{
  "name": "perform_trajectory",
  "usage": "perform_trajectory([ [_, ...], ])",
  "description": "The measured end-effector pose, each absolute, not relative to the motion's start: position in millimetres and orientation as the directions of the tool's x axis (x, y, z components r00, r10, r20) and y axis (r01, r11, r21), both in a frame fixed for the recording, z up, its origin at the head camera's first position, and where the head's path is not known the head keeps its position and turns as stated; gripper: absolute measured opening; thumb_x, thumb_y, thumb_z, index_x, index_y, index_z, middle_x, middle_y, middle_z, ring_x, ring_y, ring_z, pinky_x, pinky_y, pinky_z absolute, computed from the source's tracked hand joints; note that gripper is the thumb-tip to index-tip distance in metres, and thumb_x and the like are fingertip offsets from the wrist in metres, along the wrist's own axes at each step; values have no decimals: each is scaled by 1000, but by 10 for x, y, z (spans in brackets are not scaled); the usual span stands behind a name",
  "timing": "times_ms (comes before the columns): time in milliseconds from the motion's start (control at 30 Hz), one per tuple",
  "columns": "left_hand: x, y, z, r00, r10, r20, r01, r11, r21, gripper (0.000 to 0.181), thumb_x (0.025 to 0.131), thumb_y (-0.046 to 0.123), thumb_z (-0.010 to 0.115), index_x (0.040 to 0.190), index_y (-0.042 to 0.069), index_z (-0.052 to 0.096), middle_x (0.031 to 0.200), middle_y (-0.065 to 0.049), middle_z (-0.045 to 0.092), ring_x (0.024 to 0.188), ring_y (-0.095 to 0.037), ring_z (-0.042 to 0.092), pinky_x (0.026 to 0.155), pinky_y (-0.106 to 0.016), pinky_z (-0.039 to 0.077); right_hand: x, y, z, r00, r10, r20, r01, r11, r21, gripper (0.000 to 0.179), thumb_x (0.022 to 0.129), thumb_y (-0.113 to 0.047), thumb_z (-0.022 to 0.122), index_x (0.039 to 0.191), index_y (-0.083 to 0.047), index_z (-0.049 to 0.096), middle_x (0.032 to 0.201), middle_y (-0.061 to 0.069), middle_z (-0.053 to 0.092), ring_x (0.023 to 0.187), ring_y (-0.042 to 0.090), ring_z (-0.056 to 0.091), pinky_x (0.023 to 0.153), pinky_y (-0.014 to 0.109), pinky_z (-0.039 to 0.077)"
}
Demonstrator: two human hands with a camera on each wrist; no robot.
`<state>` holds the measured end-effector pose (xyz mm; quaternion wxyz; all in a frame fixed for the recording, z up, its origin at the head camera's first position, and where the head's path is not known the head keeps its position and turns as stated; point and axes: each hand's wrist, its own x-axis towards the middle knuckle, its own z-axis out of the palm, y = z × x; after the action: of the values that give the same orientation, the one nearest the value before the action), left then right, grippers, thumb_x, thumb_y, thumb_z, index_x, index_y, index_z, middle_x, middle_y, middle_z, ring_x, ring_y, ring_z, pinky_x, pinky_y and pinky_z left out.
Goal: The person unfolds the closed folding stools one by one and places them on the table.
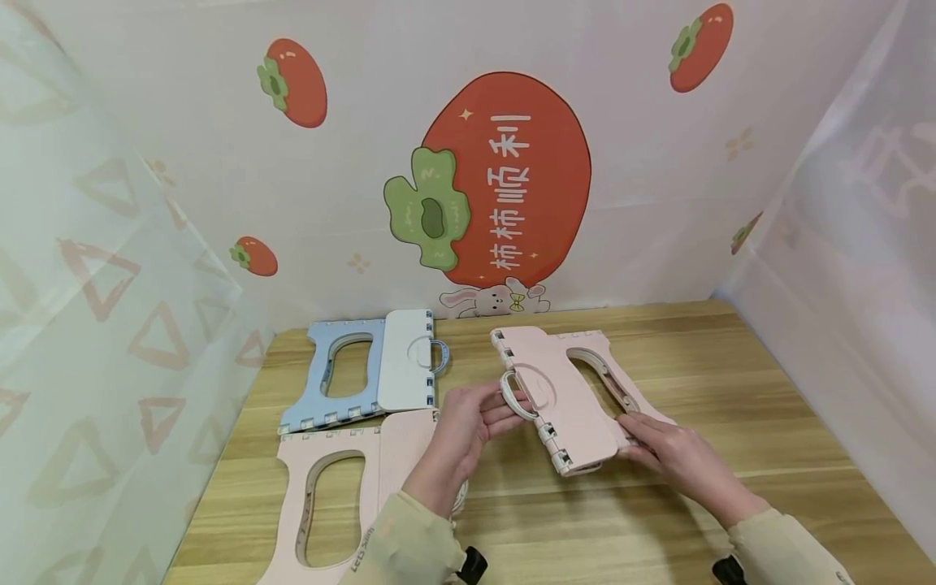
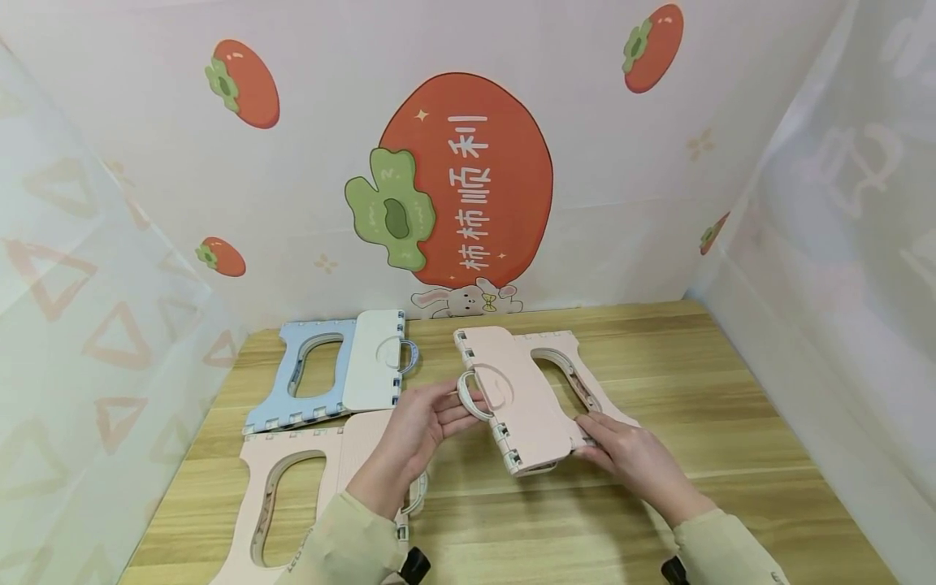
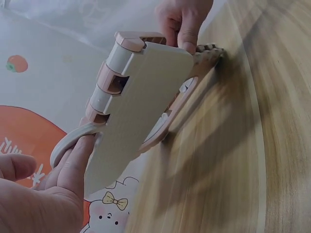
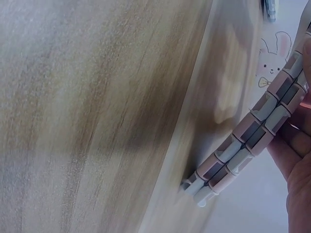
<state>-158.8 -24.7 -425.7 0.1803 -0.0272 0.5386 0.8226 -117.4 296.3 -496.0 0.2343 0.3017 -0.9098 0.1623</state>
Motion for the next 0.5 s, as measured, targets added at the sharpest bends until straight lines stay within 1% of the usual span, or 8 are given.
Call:
perform_trajectory([
  [167,-1601,-241,-4226,-933,284,-221,-320,-376,870,37,104,14,50,124,-15,62,108,-30,72,99,-34,75,88,-43,61,-1176,2979,-4967,-724,-459,515,-609,776,-164,52,83,-37,78,124,-6,72,116,12,75,96,31,75,73,44,63],
  [300,-1608,-239,-4199,-928,302,-220,-331,-390,859,38,105,16,49,127,-12,62,110,-28,73,101,-33,74,90,-44,60,-1185,2993,-4960,-719,-458,522,-614,771,-168,52,84,-37,77,124,-5,72,115,13,75,96,31,75,72,44,63],
  [500,-1623,-240,-4147,-925,318,-209,-333,-410,849,42,103,22,53,129,-9,63,112,-26,73,103,-32,74,95,-46,58,-1189,2986,-4934,-734,-453,506,-602,779,-175,52,85,-38,77,125,-5,71,116,14,75,95,33,75,71,45,63],
])
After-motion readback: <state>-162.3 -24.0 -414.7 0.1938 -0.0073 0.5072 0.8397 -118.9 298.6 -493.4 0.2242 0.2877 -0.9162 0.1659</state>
